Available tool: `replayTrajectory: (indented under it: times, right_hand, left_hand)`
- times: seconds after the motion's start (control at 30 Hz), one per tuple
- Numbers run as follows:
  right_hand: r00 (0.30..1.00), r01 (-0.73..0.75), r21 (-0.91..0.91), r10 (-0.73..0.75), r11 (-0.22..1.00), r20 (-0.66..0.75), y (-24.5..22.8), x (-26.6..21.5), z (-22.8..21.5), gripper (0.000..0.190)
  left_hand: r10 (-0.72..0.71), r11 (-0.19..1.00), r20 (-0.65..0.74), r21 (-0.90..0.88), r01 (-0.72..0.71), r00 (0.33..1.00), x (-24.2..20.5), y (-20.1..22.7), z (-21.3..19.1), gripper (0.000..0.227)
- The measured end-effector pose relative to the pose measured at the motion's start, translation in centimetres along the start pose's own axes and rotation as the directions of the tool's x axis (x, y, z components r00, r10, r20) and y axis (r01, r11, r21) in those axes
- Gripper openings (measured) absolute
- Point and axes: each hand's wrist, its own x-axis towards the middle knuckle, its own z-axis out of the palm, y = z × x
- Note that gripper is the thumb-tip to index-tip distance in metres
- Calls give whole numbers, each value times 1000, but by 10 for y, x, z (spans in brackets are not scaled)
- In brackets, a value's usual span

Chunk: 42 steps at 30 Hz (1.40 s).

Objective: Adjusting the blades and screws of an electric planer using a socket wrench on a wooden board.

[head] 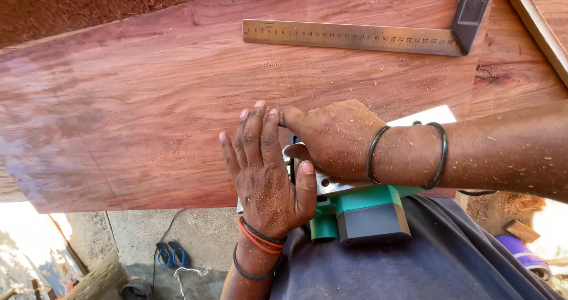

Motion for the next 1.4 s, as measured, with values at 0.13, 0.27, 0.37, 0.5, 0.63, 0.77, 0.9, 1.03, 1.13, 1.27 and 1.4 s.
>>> replayTrajectory:
  times: [0.13, 0.27, 0.37, 0.5, 0.63, 0.77, 0.9, 1.03, 1.13, 1.27, 1.4]
  right_hand:
    - [994, 66, -28, -68, 997, -90, 4, 0, 10, 51]
    - [998, 26, -69, -30, 997, -62, 3, 4, 8, 36]
    - [999, 22, -108, -24, 994, -22, 1, 6, 6, 26]
    - [998, 27, -165, -18, 986, 61, 0, 10, 11, 19]
    - [997, 16, -173, -3, 985, 78, -5, 9, 11, 19]
    - [996, -26, -170, 39, 985, 78, -8, 9, 10, 19]
    - [998, -35, -157, 41, 987, 37, -6, 10, 12, 23]
    - [997, 74, -186, -75, 980, 4, 2, 10, 15, 26]
    - [992, 120, -192, -127, 974, -23, 3, 12, 15, 23]
    - [998, 59, -118, -62, 991, -20, 3, 15, 13, 20]
    - [997, 49, -64, -52, 997, -53, 2, 14, 19, 22]
  left_hand:
    - [157, 986, 26, -58, -155, 987, 10, -5, -10, 76]
    - [193, 981, 28, -42, -191, 981, 16, -13, -7, 74]
    - [222, 974, 20, -41, -221, 975, 18, -18, -4, 74]
    - [226, 967, 19, -122, -223, 974, 15, -23, -4, 72]
    - [219, 965, 45, -160, -209, 975, 11, -24, -7, 69]
    - [254, 951, 9, -186, -248, 967, 7, -28, -3, 70]
    - [193, 974, 29, -127, -188, 981, 7, -24, -1, 76]
    - [196, 972, 1, -134, -194, 981, 5, -28, 4, 71]
    - [191, 973, 18, -138, -187, 981, 4, -29, 3, 70]
    - [177, 974, -17, -138, -177, 984, -2, -32, 6, 67]
    - [176, 976, -35, -126, -179, 984, -4, -31, 2, 64]
